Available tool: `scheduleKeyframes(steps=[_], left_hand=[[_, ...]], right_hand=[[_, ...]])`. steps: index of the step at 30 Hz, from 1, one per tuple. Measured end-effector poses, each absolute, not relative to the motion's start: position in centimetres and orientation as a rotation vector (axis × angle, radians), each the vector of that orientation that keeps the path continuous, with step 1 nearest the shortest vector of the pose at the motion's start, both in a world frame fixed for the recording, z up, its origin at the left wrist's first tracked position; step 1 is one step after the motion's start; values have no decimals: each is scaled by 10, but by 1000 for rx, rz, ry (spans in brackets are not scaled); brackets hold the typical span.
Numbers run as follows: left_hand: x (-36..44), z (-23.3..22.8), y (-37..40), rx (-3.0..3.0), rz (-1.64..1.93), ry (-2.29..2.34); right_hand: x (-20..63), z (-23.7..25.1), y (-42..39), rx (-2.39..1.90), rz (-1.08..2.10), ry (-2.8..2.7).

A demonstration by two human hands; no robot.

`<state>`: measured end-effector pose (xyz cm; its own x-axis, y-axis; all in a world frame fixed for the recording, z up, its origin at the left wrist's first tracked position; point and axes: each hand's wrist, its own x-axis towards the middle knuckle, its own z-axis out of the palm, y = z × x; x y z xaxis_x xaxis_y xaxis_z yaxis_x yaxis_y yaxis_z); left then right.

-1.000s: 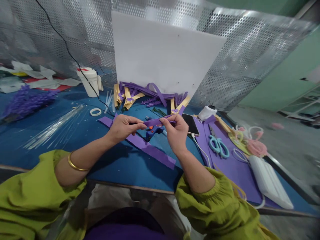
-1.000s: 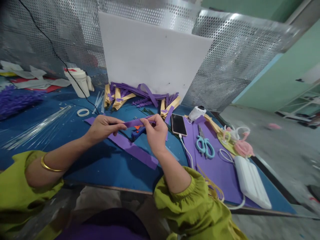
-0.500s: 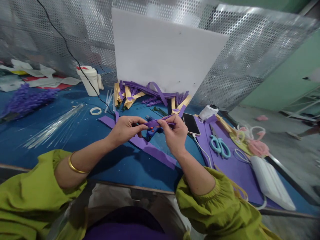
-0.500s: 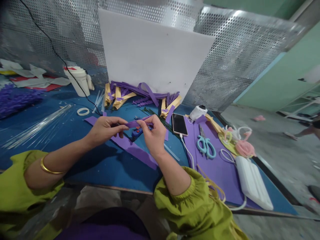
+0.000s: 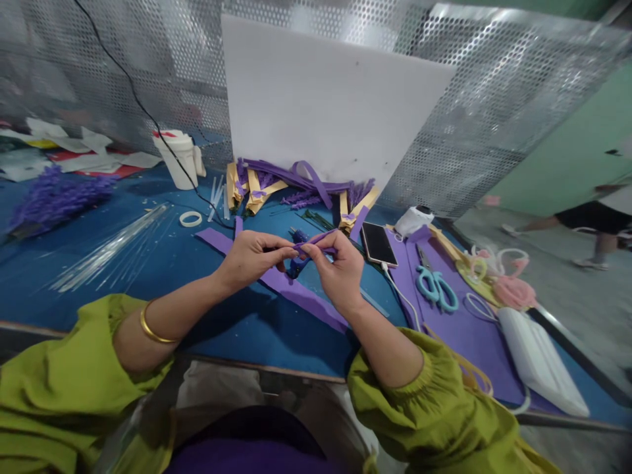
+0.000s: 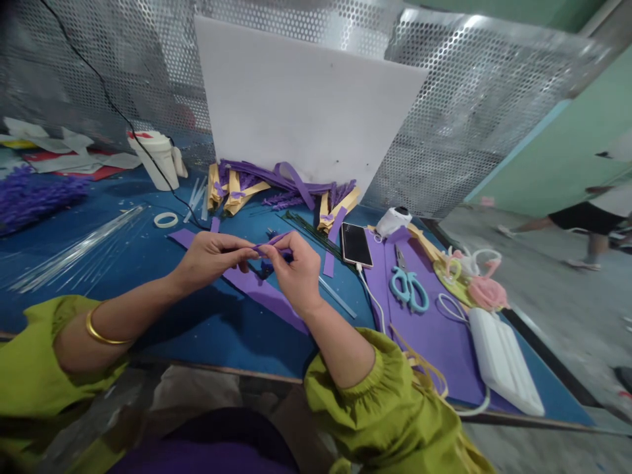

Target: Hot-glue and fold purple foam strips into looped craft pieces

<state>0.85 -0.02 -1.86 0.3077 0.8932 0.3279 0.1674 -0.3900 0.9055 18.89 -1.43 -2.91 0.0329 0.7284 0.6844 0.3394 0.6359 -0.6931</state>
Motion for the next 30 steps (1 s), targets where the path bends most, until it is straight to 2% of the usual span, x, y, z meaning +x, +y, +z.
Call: scheduleKeyframes(steps=[18,30], left_hand=[[8,-18,-3,2073,1155,1005],[5,-18,3,1906,1119,1103]], right_hand=[[187,-31,-14,-943,441,-1602],[194,-23,0,-893,721,-1165]])
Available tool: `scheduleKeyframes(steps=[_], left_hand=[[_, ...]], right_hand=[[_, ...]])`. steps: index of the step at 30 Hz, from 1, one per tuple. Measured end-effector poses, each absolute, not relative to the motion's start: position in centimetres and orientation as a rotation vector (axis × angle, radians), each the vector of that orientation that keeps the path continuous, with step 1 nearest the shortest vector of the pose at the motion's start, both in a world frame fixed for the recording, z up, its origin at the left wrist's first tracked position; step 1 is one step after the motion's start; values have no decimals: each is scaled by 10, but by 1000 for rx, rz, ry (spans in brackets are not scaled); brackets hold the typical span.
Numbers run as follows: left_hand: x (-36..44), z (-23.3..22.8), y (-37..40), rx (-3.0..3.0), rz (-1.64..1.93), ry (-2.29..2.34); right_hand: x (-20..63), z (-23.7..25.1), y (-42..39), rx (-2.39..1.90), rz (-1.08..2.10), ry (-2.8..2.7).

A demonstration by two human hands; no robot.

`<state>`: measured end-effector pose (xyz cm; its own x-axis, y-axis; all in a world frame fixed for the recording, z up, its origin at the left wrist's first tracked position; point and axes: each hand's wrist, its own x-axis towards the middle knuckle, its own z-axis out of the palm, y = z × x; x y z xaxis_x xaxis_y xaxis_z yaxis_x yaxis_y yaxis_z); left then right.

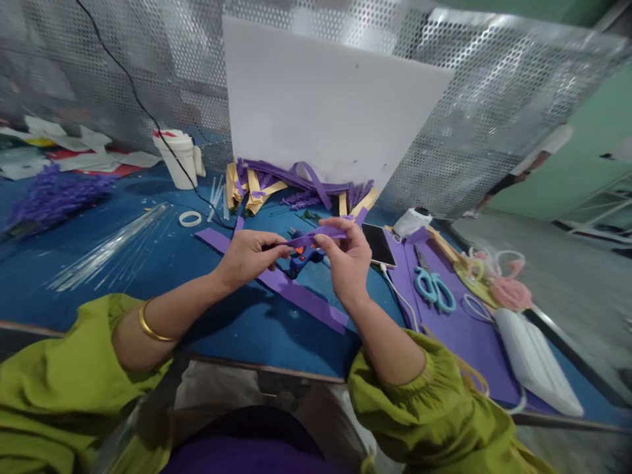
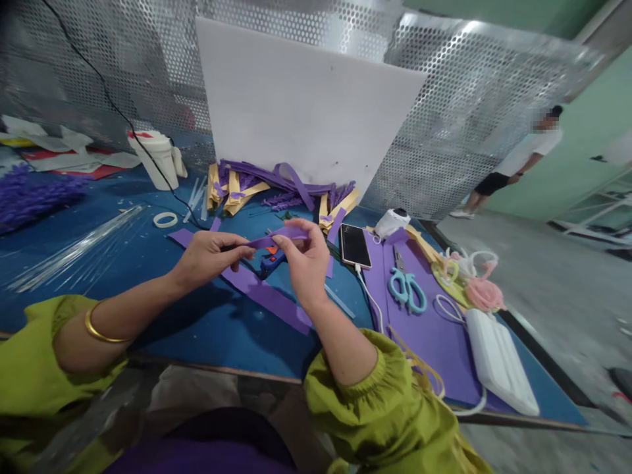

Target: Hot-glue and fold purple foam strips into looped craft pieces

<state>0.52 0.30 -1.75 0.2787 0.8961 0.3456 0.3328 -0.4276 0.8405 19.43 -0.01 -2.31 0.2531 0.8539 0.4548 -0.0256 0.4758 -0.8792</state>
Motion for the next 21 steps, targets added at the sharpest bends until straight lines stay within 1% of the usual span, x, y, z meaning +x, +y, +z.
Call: scheduleKeyframes(steps=[3,7,15,21], left_hand=[[6,-18,3,1852,1161,1087],[8,-21,2,1874,1117,1075],[9,-22,2,1925,1115,1060],[9,-21,0,1996,1168,1067]], right_hand=[[193,-25,2,-871,853,-1040],[187,-32,-1,-881,1138,-1163],[189,-29,-4,-844,1081,-1075],[186,-30,-6,-851,1034,-1186]])
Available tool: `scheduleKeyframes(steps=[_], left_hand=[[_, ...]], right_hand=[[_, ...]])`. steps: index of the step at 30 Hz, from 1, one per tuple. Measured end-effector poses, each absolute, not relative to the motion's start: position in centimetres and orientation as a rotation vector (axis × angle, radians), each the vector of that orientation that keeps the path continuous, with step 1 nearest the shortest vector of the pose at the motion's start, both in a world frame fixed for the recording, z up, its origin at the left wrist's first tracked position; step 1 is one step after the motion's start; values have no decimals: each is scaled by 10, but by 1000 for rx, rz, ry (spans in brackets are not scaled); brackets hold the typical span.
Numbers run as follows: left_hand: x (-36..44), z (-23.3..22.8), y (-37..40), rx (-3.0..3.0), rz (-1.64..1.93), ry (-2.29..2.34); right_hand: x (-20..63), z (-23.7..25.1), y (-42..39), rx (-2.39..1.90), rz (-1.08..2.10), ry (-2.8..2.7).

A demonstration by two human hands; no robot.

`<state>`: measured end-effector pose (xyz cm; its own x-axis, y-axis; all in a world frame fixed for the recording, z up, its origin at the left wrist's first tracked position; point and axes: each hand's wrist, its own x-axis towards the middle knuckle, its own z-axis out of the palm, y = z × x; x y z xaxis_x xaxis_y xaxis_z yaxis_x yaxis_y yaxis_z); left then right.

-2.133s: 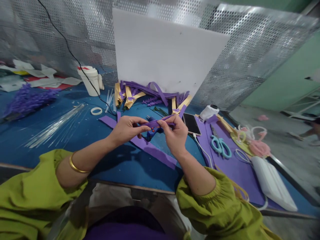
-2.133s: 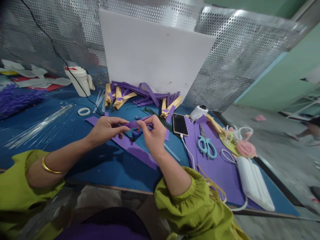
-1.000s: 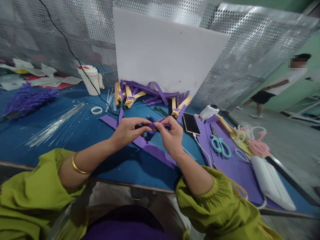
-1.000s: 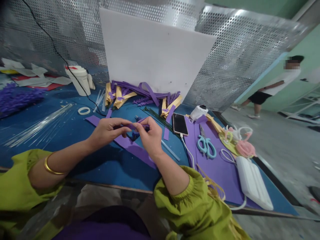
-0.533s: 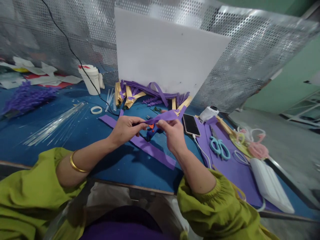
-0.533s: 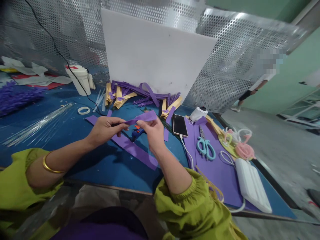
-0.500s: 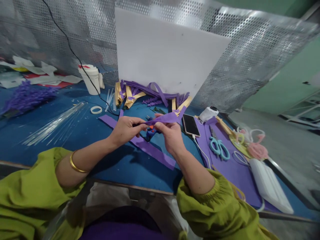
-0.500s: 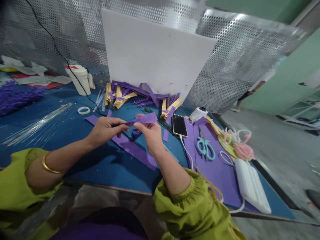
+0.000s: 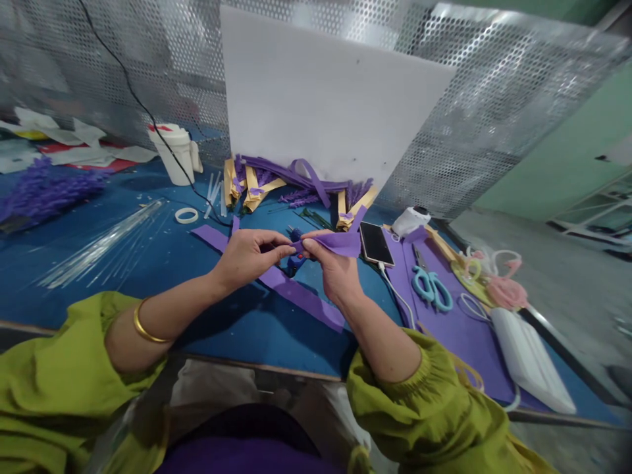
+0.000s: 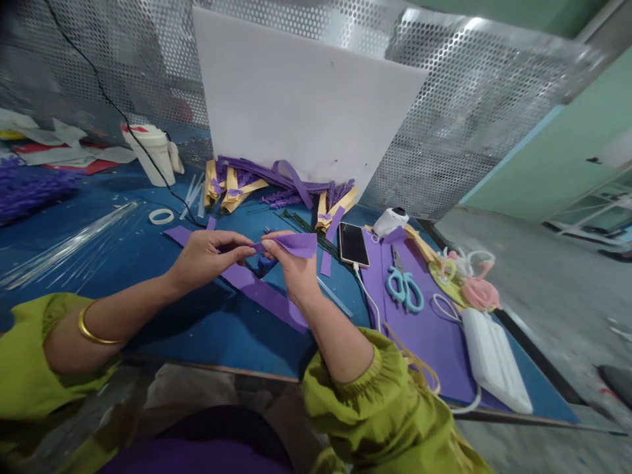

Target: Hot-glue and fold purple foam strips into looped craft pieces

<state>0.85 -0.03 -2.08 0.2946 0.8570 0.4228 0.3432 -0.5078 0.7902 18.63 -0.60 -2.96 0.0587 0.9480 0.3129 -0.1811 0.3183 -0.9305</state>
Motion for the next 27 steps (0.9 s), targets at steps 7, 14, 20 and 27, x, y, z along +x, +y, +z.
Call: scheduleKeyframes(steps=[7,14,20,27], left_hand=[[7,-19,-1,2049,1172,1064],[9,-17,-2,2026,1159,1102],[8,-17,1,1947,1064,1043],[10,-19,3,1912,1077,1049]], right_hand=[[187,-33,-5,-878,981,-1240],[185,-33,-6,-899,978,-1217],[187,-33,-5,-939,955,-1220],[183,-35,-8,-932,1088,-1173]])
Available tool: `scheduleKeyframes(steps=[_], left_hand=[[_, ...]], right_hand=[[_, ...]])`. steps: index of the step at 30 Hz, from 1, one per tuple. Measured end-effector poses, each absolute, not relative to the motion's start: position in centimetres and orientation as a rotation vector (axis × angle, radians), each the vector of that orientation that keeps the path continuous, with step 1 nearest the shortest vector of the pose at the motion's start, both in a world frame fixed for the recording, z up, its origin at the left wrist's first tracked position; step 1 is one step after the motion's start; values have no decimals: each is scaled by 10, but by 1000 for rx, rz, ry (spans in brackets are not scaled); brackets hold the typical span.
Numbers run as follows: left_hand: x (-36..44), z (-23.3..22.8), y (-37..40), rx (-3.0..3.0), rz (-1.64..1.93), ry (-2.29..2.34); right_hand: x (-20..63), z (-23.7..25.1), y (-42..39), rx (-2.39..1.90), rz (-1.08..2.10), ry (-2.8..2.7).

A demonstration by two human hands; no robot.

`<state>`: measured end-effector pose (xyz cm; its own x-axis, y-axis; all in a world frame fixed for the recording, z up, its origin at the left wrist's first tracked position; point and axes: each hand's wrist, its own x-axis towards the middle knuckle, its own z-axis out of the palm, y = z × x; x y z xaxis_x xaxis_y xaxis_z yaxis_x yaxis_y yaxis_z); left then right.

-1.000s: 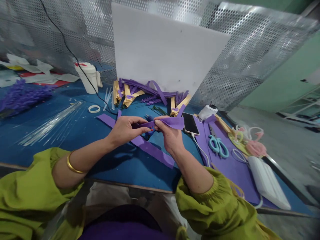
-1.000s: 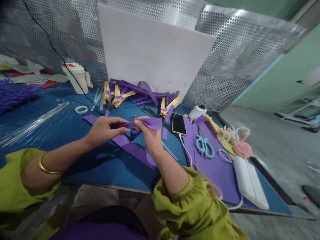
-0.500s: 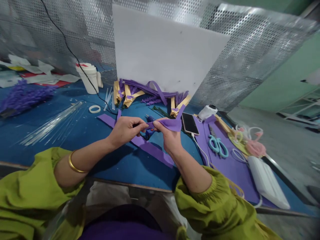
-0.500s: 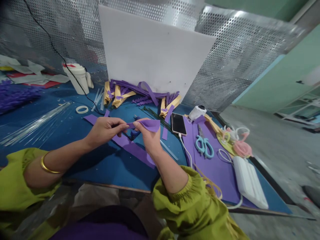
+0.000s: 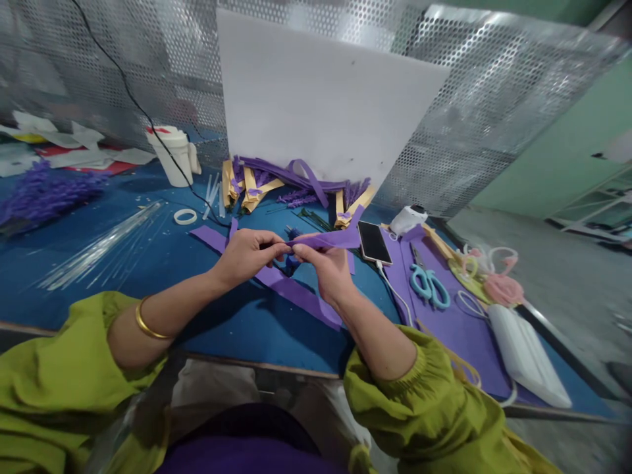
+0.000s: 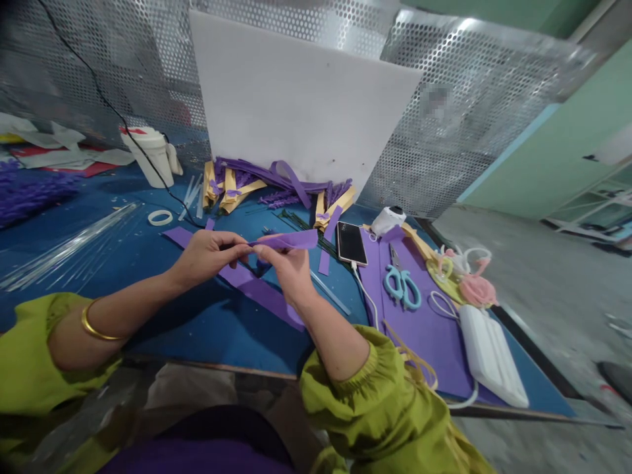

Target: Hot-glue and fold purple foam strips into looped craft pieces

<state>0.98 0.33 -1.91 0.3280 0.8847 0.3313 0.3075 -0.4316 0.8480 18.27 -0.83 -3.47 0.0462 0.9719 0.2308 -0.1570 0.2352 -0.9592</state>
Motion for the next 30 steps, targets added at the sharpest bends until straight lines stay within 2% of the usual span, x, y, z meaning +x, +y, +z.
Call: scheduleKeyframes(steps=[21,30], left_hand=[[10,-21,5,1906,1043,1061],[9,-22,3,2014,1081,1037]], right_hand=[[185,-35,-2,-908,969,-1048],[177,-40,-8,-903,1095,-1125]])
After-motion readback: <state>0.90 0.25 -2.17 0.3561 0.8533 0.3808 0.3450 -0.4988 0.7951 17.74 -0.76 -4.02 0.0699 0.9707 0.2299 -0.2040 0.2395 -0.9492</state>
